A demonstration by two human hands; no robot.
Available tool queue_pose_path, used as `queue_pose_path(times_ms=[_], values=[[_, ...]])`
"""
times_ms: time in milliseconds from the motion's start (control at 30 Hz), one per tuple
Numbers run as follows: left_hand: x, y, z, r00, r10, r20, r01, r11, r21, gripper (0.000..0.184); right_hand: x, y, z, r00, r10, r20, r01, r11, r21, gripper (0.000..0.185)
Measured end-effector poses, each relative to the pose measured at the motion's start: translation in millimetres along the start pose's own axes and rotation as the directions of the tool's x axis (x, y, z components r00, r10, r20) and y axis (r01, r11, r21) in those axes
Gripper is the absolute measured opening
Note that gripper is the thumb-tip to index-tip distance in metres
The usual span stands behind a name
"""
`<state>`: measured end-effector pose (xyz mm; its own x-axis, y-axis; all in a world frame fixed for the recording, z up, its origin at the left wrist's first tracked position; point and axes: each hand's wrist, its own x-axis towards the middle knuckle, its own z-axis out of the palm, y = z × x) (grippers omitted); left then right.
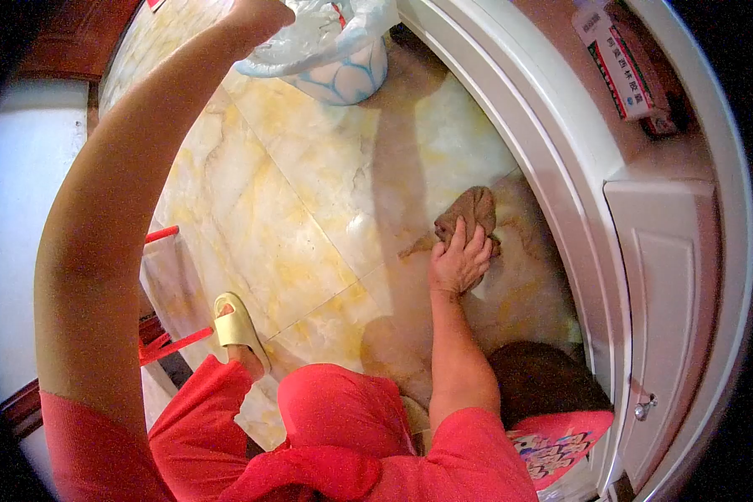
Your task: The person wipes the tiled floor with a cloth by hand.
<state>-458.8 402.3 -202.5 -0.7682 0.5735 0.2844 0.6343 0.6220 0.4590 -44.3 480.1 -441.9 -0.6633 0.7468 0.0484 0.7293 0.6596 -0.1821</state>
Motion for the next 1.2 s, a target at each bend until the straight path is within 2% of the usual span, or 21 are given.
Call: queue_pose_path(times_ms=[33,133,233,300,367,467,500,533,567,633,667,700,767,800,867,900,933,967,1133,1167,1200], values=[[-0.5,-7.1,6.0,0.989,0.146,-0.037,-0.145,0.989,0.021,0.048,-0.1,0.2,-0.8,1.000,-0.008,-0.010,0.008,1.000,0.006,0.056],[-5.7,5.3,4.8,0.978,-0.159,0.135,0.202,0.884,-0.421,0.043,0.0,1.9,-0.9,0.999,-0.022,-0.025,0.022,1.000,0.012,0.057],[-2.3,8.1,-6.7,0.982,-0.124,0.145,0.140,0.984,-0.110,0.041,-0.4,1.3,0.2,1.000,-0.019,-0.008,0.019,1.000,0.005,0.056],[-5.3,17.2,-18.5,0.980,-0.139,0.145,0.173,0.951,-0.255,0.044,0.9,4.4,-1.1,1.000,-0.013,0.000,0.013,1.000,-0.009,0.055],[-25.5,21.1,-29.9,0.986,-0.109,0.123,0.139,0.953,-0.268,0.038,1.1,3.3,-1.3,1.000,-0.017,-0.001,0.017,1.000,-0.015,0.055],[-91.4,21.3,-56.3,0.999,0.016,0.051,-0.013,0.998,-0.061,0.028,-1.6,1.6,-2.2,1.000,-0.006,0.022,0.006,1.000,0.002,0.054],[-120.1,41.3,-69.2,0.993,0.031,0.111,-0.033,0.999,0.019,0.030,-2.4,1.2,-0.8,1.000,-0.006,0.017,0.006,1.000,0.002,0.054],[-148.6,29.9,-67.6,0.994,0.016,0.109,0.002,0.986,-0.168,0.025,-2.3,0.2,-2.1,0.998,0.021,0.055,-0.021,1.000,-0.005,0.053],[-184.6,22.7,-70.8,0.983,-0.076,0.170,0.109,0.975,-0.194,0.024,-3.2,-1.2,-2.8,0.996,0.023,0.081,-0.024,1.000,0.004,0.054],[-255.5,9.5,-90.9,0.920,-0.150,0.362,0.158,0.987,0.008,0.028,-0.5,5.7,-7.3,0.992,0.034,0.122,-0.035,0.999,0.002,0.054],[-291.5,1.3,-101.5,0.864,-0.246,0.440,0.319,0.943,-0.099,0.028,-0.1,9.8,-10.7,0.999,-0.013,0.035,0.009,0.992,0.122,0.055],[-322.2,1.2,-118.1,0.824,-0.286,0.490,0.354,0.934,-0.050,0.028,3.2,22.1,-6.4,1.000,0.020,-0.023,-0.014,0.976,0.216,0.055],[-382.2,-6.1,-150.3,0.683,-0.454,0.573,0.609,0.787,-0.101,0.026,9.2,61.5,6.8,0.989,0.096,-0.109,-0.043,0.912,0.408,0.054],[-408.3,-8.3,-163.9,0.615,-0.540,0.575,0.745,0.637,-0.198,0.024,11.9,73.6,-3.5,0.925,0.186,-0.330,-0.025,0.899,0.437,0.052],[-454.1,-19.3,-186.6,0.465,-0.698,0.545,0.879,0.436,-0.193,0.023,22.9,119.7,-4.6,0.738,0.570,-0.361,-0.407,0.803,0.436,0.044],[-472.3,-22.0,-193.7,0.443,-0.726,0.527,0.896,0.370,-0.244,0.022,32.0,134.0,-15.0,0.576,0.766,-0.283,-0.670,0.642,0.374,0.041],[-488.8,-22.5,-198.8,0.415,-0.753,0.510,0.907,0.300,-0.295,0.021,41.4,142.0,-34.2,0.356,0.906,-0.229,-0.864,0.413,0.288,0.039],[-501.6,-21.9,-200.6,0.404,-0.775,0.486,0.905,0.262,-0.334,0.020,47.8,145.7,-64.0,0.300,0.953,-0.037,-0.932,0.302,0.200,0.041],[-557.2,-41.1,-207.8,0.263,-0.863,0.431,0.870,0.019,-0.493,0.016,106.4,106.3,-52.8,0.432,0.789,0.437,-0.889,0.291,0.352,0.055],[-559.4,-42.1,-204.4,0.274,-0.866,0.418,0.856,0.021,-0.517,0.016,124.1,97.3,-45.2,0.455,0.723,0.519,-0.882,0.285,0.377,0.058],[-558.7,-41.2,-207.2,0.282,-0.873,0.399,0.844,0.028,-0.536,0.016,137.2,80.7,-34.3,0.594,0.662,0.457,-0.802,0.441,0.404,0.054]])
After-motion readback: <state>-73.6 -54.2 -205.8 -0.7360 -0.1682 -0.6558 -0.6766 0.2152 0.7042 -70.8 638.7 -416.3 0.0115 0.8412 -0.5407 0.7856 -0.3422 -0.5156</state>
